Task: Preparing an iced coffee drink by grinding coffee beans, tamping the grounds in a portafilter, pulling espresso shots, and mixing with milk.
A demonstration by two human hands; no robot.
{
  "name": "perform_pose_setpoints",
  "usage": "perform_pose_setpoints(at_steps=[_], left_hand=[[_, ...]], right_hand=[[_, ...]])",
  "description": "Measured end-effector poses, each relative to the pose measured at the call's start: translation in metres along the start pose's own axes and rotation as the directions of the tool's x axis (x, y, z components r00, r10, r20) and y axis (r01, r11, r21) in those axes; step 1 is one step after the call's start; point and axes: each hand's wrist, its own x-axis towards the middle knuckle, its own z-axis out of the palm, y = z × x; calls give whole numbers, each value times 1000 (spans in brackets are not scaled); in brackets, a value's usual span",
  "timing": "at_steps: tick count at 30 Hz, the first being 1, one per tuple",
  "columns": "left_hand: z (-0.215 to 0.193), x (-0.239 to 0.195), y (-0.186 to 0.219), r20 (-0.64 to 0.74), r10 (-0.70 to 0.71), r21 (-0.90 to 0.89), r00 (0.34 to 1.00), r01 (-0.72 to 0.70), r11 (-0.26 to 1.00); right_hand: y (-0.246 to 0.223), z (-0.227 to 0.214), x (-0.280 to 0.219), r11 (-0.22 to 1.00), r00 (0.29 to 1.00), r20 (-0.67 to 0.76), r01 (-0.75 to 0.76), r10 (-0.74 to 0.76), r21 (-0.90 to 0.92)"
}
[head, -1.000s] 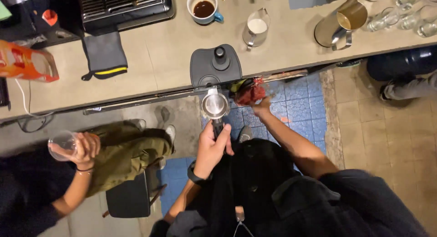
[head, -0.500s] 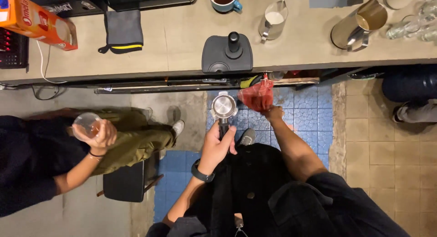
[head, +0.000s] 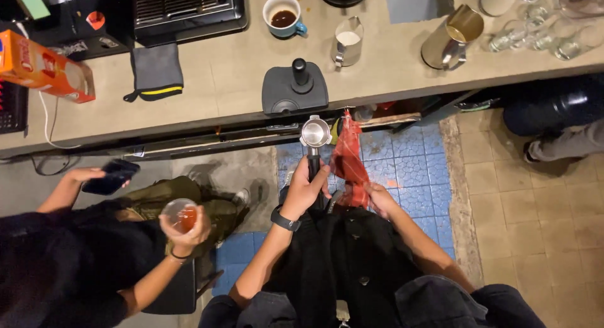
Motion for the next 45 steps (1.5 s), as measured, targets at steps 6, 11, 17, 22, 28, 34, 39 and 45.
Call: perform_pose_setpoints(at_steps=[6,11,17,22,28,34,39,45], left_hand=[[-14,-1,-33,-11,-8,191,1000,10,982],[-19,-7,-62,-58,38,608,998,5,794],[-5,-23,-103,107,254,914,961,-196,356],[-11,-25,-136,56,68,950,996,-74,303],[-5,-24,-133,-89,42,864,995,56,500],[5,-10,-128,-8,110,885,994,-44,464],[14,-5,-124,-34,81,809,996,-20,587],[9,6,-97,8,53,829,999,-36,558]], right_hand=[[-173,109,-174,991,997,35,63,-67,117],[-131,71,-90,860,840,218,510,-496,-5],[-141,114,-105,838,832,154,544,-533,-38],[-156,128,-145,824,826,212,553,-523,-123],[-141,119,-142,817,822,166,565,-545,-115],[-128,111,-99,758,762,224,641,-608,-119],[-147,110,-101,540,695,272,701,-666,-466],[-127,102,-77,722,731,236,677,-640,-142]])
